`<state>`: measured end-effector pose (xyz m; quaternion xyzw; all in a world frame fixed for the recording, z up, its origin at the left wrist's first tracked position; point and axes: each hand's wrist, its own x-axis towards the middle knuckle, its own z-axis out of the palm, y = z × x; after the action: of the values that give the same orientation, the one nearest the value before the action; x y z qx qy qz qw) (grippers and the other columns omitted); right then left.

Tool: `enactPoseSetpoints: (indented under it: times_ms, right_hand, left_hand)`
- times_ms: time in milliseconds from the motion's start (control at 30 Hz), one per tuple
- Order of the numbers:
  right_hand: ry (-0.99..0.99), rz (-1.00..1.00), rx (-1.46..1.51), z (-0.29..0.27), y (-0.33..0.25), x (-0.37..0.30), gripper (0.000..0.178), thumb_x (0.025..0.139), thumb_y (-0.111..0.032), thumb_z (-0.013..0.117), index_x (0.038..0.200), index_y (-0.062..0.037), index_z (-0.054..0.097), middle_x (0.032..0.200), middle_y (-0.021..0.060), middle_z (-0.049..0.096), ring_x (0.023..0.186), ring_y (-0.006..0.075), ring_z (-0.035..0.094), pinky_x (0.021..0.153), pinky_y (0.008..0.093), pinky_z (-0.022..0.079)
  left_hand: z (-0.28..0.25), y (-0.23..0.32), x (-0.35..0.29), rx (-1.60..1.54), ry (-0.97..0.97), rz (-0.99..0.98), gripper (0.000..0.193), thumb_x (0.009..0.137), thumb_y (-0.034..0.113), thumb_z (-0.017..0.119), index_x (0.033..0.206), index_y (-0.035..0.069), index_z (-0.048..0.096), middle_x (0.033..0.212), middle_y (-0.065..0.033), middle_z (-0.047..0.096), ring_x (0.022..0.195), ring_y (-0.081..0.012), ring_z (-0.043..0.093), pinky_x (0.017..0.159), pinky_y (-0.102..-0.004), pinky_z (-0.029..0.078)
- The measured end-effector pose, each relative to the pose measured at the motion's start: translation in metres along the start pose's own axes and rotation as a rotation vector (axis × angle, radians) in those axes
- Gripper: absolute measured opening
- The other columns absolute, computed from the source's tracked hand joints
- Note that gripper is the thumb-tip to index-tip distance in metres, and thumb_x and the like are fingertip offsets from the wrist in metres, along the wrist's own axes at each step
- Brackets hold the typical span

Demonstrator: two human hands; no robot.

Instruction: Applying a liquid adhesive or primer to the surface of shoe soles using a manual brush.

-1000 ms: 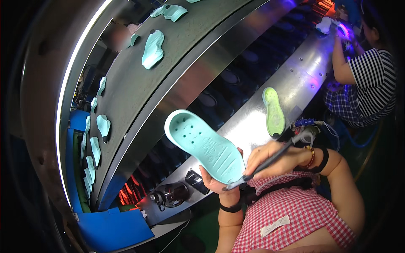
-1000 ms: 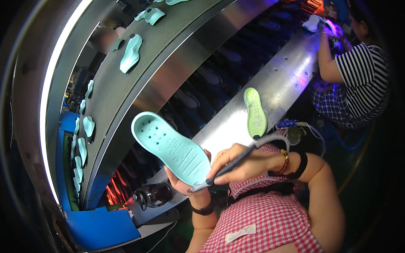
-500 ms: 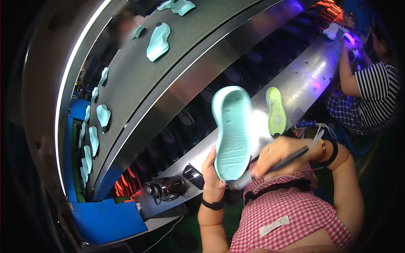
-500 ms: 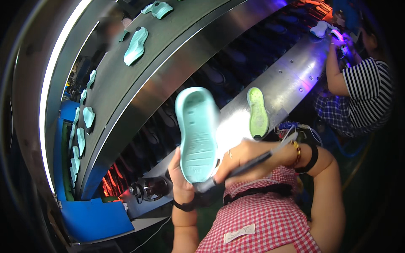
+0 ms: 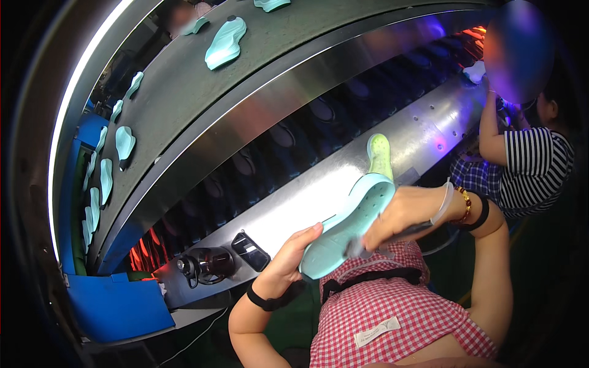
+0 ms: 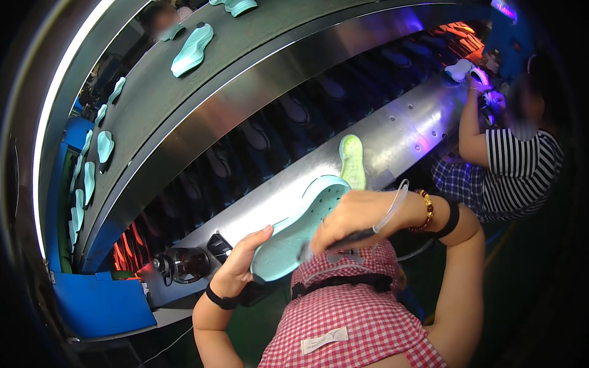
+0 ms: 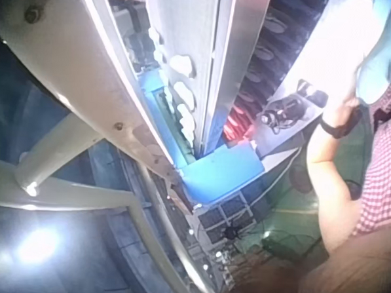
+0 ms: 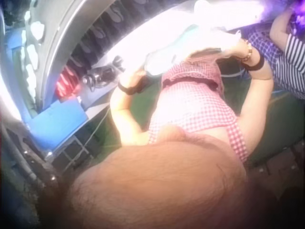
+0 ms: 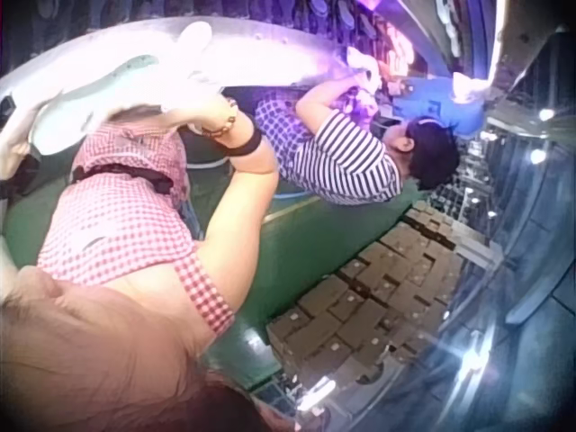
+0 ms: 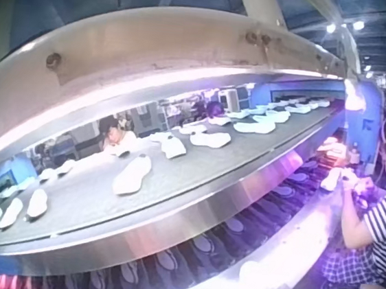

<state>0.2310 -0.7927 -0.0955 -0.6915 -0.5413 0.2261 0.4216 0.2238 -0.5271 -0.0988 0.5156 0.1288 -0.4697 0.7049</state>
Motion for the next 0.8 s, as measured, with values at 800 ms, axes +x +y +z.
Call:
enactPoseSetpoints:
  times_ms: [800]
  right_hand:
    - [0.966, 0.112, 0.834, 0.079, 0.049, -0.017, 0.022, 0.079, 0.001, 0.055, 0.101, 0.0028, 0.058, 0.079, 0.0097, 0.063, 0.055, 0.0097, 0.058, 0.053, 0.0213, 0.048]
  left_hand:
    - [-0.026, -0.060, 0.043, -0.682, 0.192, 0.278, 0.047, 0.090, 0.034, 0.033, 0.120, -0.001, 0.043, 0.111, -0.0206, 0.054, 0.095, -0.0352, 0.057, 0.074, -0.0518, 0.049]
